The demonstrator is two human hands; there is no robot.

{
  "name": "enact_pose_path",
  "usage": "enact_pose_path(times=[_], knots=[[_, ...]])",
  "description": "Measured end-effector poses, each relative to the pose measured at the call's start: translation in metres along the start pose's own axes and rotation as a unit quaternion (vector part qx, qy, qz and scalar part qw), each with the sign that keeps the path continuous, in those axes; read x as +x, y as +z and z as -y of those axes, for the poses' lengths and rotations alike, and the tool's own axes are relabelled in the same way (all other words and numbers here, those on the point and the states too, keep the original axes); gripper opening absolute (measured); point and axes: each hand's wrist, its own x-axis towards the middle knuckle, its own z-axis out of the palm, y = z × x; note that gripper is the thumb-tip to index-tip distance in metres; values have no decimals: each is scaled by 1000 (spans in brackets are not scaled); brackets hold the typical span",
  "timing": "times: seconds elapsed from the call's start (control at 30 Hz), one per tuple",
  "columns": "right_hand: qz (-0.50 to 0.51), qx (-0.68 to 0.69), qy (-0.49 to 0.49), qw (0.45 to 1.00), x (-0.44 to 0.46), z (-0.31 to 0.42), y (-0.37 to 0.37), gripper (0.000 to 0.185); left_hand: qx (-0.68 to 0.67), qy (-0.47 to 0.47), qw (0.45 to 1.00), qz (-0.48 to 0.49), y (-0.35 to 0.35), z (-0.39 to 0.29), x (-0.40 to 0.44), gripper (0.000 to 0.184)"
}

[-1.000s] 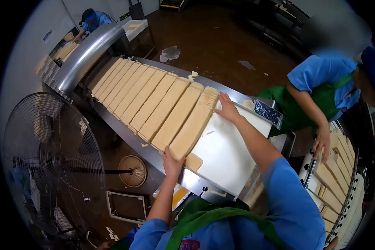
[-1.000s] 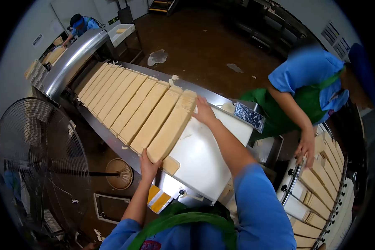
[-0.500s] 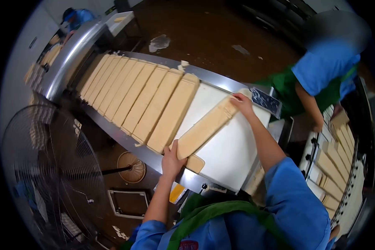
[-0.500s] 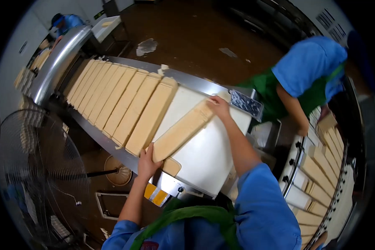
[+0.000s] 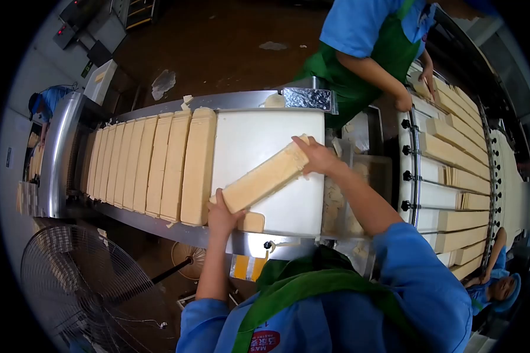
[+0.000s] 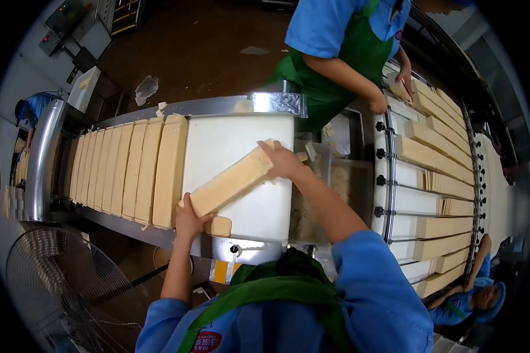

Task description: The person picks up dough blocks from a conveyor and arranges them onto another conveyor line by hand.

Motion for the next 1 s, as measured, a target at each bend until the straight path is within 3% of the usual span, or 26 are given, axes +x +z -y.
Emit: enact_pose_path(times=[0.07,0.1,0.17,0.2,0.23,0.27,0.3,0.37,0.4,0.57,0.7,0.77,0.83,0.9,1.0], knots=[[-1,-35,45,998,-11,9,4,91,-30,-2,999,-28,2,0,-2,89],[-55,-22,31,998,-17,11,6,87,-27,3,999,-31,4,-2,-5,89],[-120,-12,18,993,-31,13,5,84,-48,36,988,-141,8,-8,-9,85],[-221,-8,-37,974,-42,18,-4,78,-49,46,988,-142,9,-13,-12,85],[-318,-3,-88,944,-56,26,-12,74,-66,65,967,-236,10,-19,-20,84],[-350,-3,-83,933,-76,46,-31,68,-84,84,938,-325,10,-24,-29,83],[-358,-5,-78,930,-91,58,-50,68,-83,94,938,-324,3,-33,-37,83],[-475,-25,-213,854,-119,72,-84,67,-290,182,840,-420,-19,-55,-53,82],[-515,-33,-251,819,-128,74,-96,67,-227,219,825,-469,-25,-63,-57,78],[-541,-41,-145,827,-200,71,-123,68,-230,296,839,-395,-50,-124,-92,77],[-537,-44,-51,841,-282,52,-118,71,-203,339,863,-315,-22,-154,-137,78],[-504,-48,61,860,-333,47,-105,71,-185,342,885,-257,-8,-170,-166,81],[-511,-44,110,852,-386,38,-91,69,-137,377,886,-231,11,-177,-194,82],[-454,17,213,865,-442,33,-74,67,-139,379,909,-104,29,-184,-225,83],[-435,25,268,859,-522,13,-45,73,-98,428,898,-26,60,-193,-262,85]])
